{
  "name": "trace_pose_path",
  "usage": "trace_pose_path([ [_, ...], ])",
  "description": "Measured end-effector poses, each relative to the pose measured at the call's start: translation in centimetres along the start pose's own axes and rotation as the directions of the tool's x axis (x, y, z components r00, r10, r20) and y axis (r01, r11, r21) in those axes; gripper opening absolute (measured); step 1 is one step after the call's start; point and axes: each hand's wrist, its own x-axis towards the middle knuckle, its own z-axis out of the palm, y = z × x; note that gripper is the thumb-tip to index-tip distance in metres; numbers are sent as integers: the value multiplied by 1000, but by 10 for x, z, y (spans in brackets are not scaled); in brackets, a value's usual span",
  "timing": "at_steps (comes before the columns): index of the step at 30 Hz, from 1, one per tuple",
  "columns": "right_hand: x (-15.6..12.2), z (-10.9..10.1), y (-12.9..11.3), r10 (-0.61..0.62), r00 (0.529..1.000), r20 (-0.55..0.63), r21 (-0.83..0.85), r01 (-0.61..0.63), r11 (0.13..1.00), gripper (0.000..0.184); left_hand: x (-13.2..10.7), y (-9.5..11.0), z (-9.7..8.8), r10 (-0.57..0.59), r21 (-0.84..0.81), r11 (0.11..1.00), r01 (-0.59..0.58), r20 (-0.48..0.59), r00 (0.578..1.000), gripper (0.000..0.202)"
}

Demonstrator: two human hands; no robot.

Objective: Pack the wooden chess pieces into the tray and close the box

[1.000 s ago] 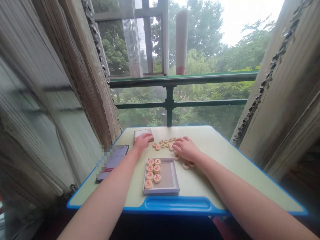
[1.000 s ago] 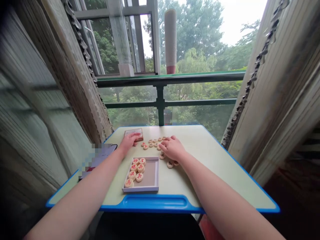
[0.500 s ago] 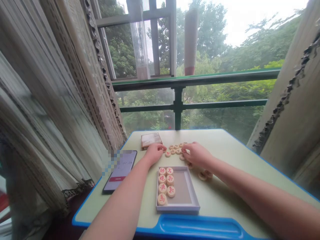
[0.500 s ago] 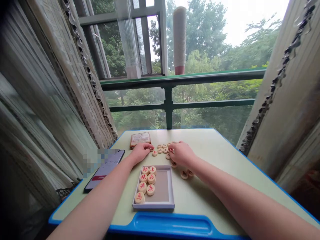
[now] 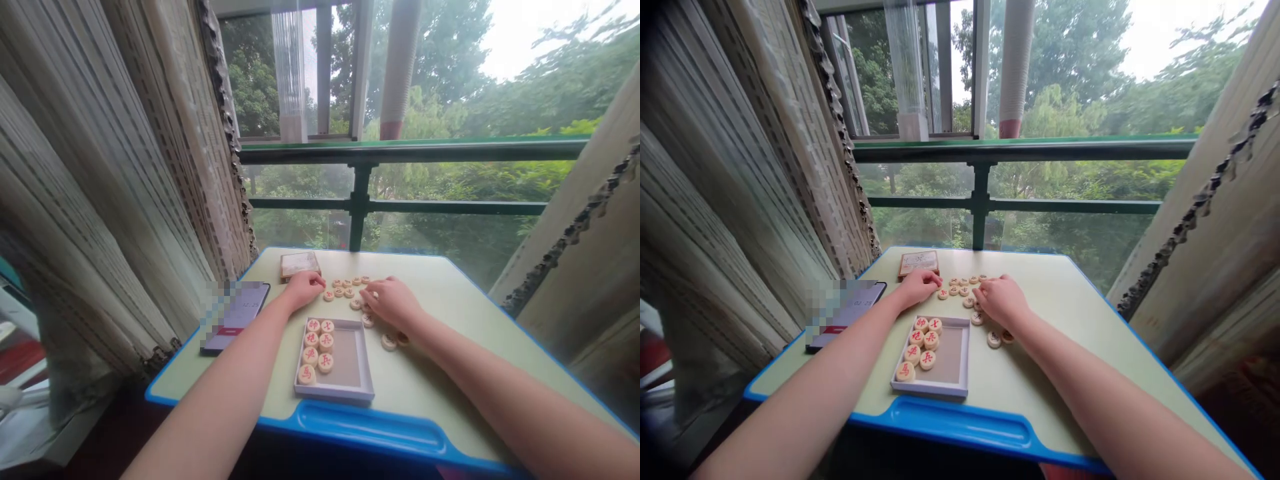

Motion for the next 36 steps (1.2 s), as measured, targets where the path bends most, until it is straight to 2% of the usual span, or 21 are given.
trace_pose_path([
  [3, 1, 0, 5, 74, 997, -2, 12, -74, 997, 26, -3, -1, -1, -12, -6, 1000, 12, 16, 1000, 14],
  [6, 3, 2, 11, 153, 988, -4, 96, -152, 984, 17, -7, 1, -3, -23, -62, 998, 23, 11, 1000, 18],
  [9, 4, 4, 16, 208, 978, 5, 222, -204, 954, 20, -12, 4, -5, -28, -147, 989, 29, 6, 1000, 29],
  [12, 4, 3, 16, 165, 986, -22, 253, -155, 955, 26, -15, 6, -7, -47, -195, 979, 56, 47, 998, 34],
  [16, 1, 2, 7, -2, 1000, -22, 241, 7, 970, 28, -19, 9, -7, -99, -245, 961, 124, 112, 989, 37],
  [20, -2, 4, -2, -77, 997, -1, 197, 75, 978, 16, -21, 12, -8, -99, -241, 961, 134, 152, 983, 38],
  [28, -1, 4, 2, -38, 997, -73, 115, 46, 992, 24, -20, 14, -8, -89, -219, 968, 118, 139, 986, 29],
  [33, 5, 7, 3, 56, 998, -20, 134, -53, 990, 23, -19, 14, -8, -91, -238, 964, 121, 133, 987, 29],
  [36, 7, 9, 2, 45, 999, -24, 164, -40, 986, 24, -23, 17, -8, -83, -219, 969, 117, 161, 983, 33],
])
